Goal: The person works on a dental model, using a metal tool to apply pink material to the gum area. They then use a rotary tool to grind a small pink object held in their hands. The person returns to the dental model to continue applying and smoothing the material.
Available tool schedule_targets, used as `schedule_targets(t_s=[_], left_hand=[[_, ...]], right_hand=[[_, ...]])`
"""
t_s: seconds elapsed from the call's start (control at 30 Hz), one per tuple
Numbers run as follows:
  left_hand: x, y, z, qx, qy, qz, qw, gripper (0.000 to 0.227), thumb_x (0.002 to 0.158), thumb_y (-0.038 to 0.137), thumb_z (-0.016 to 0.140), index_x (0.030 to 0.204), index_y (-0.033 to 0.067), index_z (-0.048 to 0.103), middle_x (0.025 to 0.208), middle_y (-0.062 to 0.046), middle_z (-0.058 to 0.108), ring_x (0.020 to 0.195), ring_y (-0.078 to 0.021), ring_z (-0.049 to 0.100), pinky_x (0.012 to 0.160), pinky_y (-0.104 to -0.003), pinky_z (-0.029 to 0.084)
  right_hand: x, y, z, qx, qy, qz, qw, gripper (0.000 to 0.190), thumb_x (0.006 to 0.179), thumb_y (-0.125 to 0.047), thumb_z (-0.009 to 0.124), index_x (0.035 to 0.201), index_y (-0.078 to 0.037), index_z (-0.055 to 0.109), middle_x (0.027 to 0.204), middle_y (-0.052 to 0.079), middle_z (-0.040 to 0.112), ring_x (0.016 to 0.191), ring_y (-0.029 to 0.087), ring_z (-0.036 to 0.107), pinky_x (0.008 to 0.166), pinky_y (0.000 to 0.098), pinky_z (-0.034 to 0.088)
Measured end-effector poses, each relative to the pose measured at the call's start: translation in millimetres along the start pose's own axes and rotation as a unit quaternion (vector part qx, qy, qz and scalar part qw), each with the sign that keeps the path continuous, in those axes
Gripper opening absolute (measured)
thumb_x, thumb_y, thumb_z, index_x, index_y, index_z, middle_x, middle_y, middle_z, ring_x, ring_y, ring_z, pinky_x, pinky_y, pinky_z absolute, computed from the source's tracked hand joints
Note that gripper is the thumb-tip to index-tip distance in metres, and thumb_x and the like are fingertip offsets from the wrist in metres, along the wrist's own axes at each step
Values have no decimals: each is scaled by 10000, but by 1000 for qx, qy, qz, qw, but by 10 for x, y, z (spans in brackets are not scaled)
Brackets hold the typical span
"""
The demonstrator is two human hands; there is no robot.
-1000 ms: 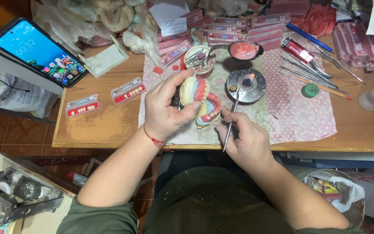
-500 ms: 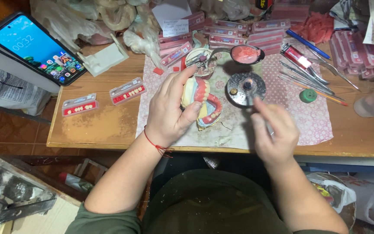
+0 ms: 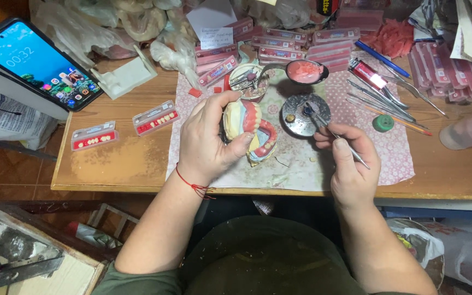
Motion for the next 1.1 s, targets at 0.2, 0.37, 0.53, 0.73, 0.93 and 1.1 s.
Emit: schedule_targets(t_s=[0.2, 0.37, 0.53, 0.73, 0.93, 1.1], left_hand=[[-28, 129, 33, 21, 29, 5, 999, 729, 917, 566, 614, 1399, 23, 564, 1134, -214, 696, 1054, -403, 689, 957, -495, 527], [-55, 62, 73, 27, 39, 8, 999, 697, 910, 581, 600, 1353, 43, 602, 1134, -173, 708, 1041, -379, 698, 946, -474, 540], [-74, 19, 86, 29, 41, 7, 999, 696, 912, 588, 587, 1343, 43, 606, 1126, -165, 711, 1038, -372, 702, 938, -472, 544], [-65, 23, 81, 19, 38, 3, 999, 704, 908, 596, 588, 1334, 36, 607, 1090, -167, 704, 1013, -382, 696, 920, -473, 542], [-68, 20, 80, 20, 38, 0, 999, 700, 899, 589, 610, 1326, 33, 613, 1087, -165, 709, 1011, -377, 699, 918, -473, 540], [-65, 25, 86, 16, 42, -1, 999, 706, 901, 592, 613, 1330, 32, 613, 1106, -173, 709, 1020, -386, 700, 927, -477, 540]], right_hand=[[22, -41, 35, -14, 5, -26, 1000, 386, 1109, -178, 459, 1201, 156, 630, 1102, 296, 665, 1029, 354, 717, 891, 419, 623], [26, -50, 29, 4, 7, -8, 1000, 325, 1076, -100, 483, 1226, 165, 598, 1141, 310, 678, 1069, 343, 714, 923, 408, 617], [13, -16, 16, 21, 10, 3, 1000, 297, 1052, -81, 509, 1215, 155, 583, 1141, 307, 682, 1073, 341, 720, 920, 403, 624], [-2, 22, -2, 32, 14, 16, 999, 300, 1050, -96, 495, 1204, 150, 572, 1144, 308, 682, 1085, 337, 721, 936, 393, 620], [-7, 27, -1, 32, 15, 12, 999, 307, 1051, -130, 498, 1190, 134, 569, 1142, 304, 685, 1077, 335, 724, 932, 391, 621], [-9, 30, -12, 28, 10, 12, 999, 311, 1053, -135, 491, 1188, 135, 563, 1147, 311, 683, 1080, 338, 723, 935, 394, 616]])
Point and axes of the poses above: each hand's wrist, its own x-axis towards the middle knuckle, its own z-axis out of the palm, y = z × x, the point moved 1 cm from there along x, towards the middle knuckle
